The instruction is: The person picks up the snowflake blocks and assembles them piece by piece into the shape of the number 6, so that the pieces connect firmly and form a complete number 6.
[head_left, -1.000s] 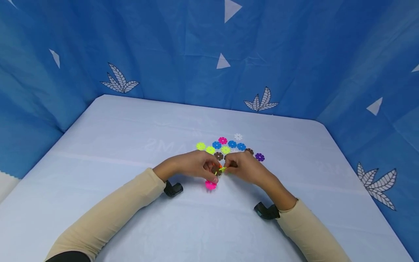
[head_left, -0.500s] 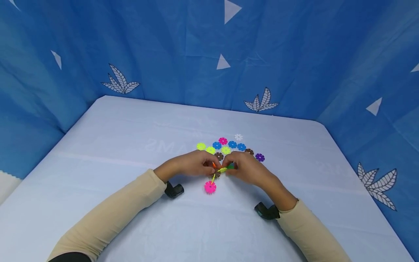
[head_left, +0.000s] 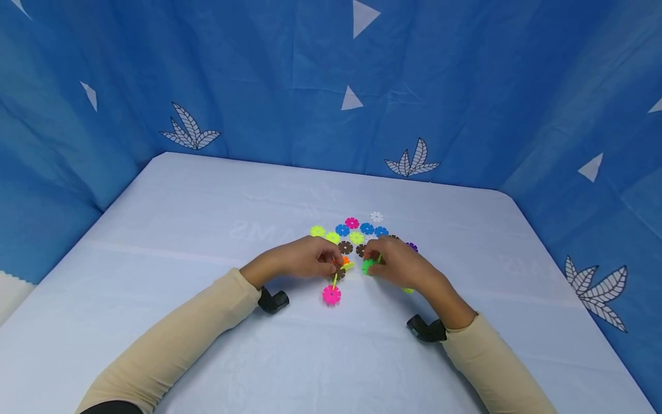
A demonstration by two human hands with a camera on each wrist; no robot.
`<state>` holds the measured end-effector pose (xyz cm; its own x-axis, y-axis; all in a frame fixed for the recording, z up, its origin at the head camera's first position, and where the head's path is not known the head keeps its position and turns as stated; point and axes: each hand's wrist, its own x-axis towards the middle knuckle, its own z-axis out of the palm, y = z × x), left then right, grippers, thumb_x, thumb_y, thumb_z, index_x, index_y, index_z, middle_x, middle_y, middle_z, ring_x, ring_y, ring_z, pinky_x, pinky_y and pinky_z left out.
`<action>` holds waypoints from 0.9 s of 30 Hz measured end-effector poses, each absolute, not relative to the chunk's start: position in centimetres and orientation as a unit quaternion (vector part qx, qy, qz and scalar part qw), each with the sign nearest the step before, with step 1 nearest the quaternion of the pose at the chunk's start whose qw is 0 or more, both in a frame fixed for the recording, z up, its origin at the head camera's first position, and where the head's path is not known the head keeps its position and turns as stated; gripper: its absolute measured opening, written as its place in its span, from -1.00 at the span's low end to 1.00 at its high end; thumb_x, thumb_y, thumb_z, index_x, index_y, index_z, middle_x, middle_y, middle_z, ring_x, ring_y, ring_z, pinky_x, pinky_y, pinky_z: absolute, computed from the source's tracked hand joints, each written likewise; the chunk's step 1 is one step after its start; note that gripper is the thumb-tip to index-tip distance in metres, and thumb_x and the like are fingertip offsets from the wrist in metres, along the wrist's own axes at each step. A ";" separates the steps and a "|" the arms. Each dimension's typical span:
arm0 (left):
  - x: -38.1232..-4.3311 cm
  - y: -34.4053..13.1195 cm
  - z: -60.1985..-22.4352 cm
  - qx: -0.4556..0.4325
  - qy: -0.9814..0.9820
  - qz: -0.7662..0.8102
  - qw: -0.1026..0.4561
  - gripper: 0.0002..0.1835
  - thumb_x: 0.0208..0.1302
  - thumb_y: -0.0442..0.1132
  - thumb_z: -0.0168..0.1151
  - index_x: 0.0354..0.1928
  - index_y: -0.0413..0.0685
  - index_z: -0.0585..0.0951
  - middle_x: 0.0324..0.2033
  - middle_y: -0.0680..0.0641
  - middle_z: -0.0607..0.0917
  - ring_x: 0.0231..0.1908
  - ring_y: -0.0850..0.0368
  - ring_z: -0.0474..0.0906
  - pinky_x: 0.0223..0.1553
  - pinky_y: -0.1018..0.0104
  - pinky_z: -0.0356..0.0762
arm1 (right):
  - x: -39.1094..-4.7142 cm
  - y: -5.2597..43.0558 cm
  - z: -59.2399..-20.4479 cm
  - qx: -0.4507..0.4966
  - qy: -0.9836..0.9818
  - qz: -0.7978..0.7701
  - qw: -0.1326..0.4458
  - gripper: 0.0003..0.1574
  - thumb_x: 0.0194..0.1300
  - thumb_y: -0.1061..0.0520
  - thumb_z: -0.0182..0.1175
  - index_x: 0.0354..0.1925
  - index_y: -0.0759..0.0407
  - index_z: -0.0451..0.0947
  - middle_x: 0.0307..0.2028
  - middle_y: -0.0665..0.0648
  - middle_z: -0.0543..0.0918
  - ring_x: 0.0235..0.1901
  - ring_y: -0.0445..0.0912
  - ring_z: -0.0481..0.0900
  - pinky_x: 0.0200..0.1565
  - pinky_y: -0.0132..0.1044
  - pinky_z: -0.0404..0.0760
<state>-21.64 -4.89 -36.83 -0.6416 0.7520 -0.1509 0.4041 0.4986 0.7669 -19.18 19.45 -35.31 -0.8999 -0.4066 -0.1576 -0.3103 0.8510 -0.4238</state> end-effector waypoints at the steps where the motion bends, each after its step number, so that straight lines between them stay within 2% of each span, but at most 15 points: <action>1: -21.6 -4.9 -36.8 0.347 0.831 0.361 0.243 -0.87 0.40 -0.34 0.24 -0.08 -0.05 0.68 -0.38 0.07 0.67 -0.31 0.17 0.55 -0.21 0.31 0.54 | -19.2 19.5 -35.4 -0.187 0.951 -0.213 0.123 -0.78 0.22 0.23 0.46 -0.17 0.06 0.67 -0.28 -0.02 0.61 -0.18 -0.06 0.54 -0.18 -0.21 0.60; 6: -21.6 -4.8 -36.8 0.344 0.829 0.365 0.247 -0.87 0.40 -0.35 0.25 -0.08 -0.05 0.68 -0.42 0.04 0.68 -0.39 0.16 0.56 -0.26 0.31 0.52 | -19.5 19.9 -35.6 -0.165 0.928 -0.305 0.133 -0.85 0.30 0.29 0.37 -0.21 0.07 0.64 -0.31 0.02 0.62 -0.26 -0.02 0.56 -0.26 -0.22 0.62; 11: -21.7 -4.9 -36.8 0.346 0.825 0.371 0.248 -0.86 0.40 -0.37 0.26 -0.07 -0.05 0.69 -0.45 0.03 0.69 -0.40 0.14 0.60 -0.22 0.30 0.54 | -19.7 20.1 -35.9 -0.136 0.900 -0.388 0.145 -0.88 0.33 0.30 0.33 -0.18 0.14 0.63 -0.30 0.10 0.64 -0.31 0.02 0.59 -0.23 -0.20 0.66; 20: -21.7 -4.9 -36.8 0.356 0.820 0.376 0.244 -0.85 0.40 -0.37 0.26 -0.06 -0.04 0.68 -0.42 0.05 0.70 -0.38 0.14 0.63 -0.26 0.30 0.53 | -20.0 20.2 -36.4 -0.105 0.878 -0.434 0.174 -0.89 0.36 0.29 0.31 -0.14 0.18 0.62 -0.28 0.13 0.67 -0.27 0.03 0.63 -0.16 -0.20 0.66; 27: -21.7 -4.8 -36.9 0.355 0.819 0.381 0.242 -0.84 0.39 -0.38 0.27 -0.04 -0.07 0.69 -0.41 0.03 0.70 -0.38 0.13 0.65 -0.15 0.30 0.55 | -20.0 20.1 -36.4 -0.097 0.864 -0.454 0.193 -0.87 0.37 0.30 0.30 -0.11 0.22 0.59 -0.28 0.15 0.68 -0.27 0.02 0.66 -0.14 -0.21 0.68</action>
<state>-21.72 -4.83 -36.86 -0.6318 0.7648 -0.1260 0.3970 0.4589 0.7949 -20.04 20.08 -36.43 -0.9068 -0.3434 -0.2444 0.0067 0.5681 -0.8229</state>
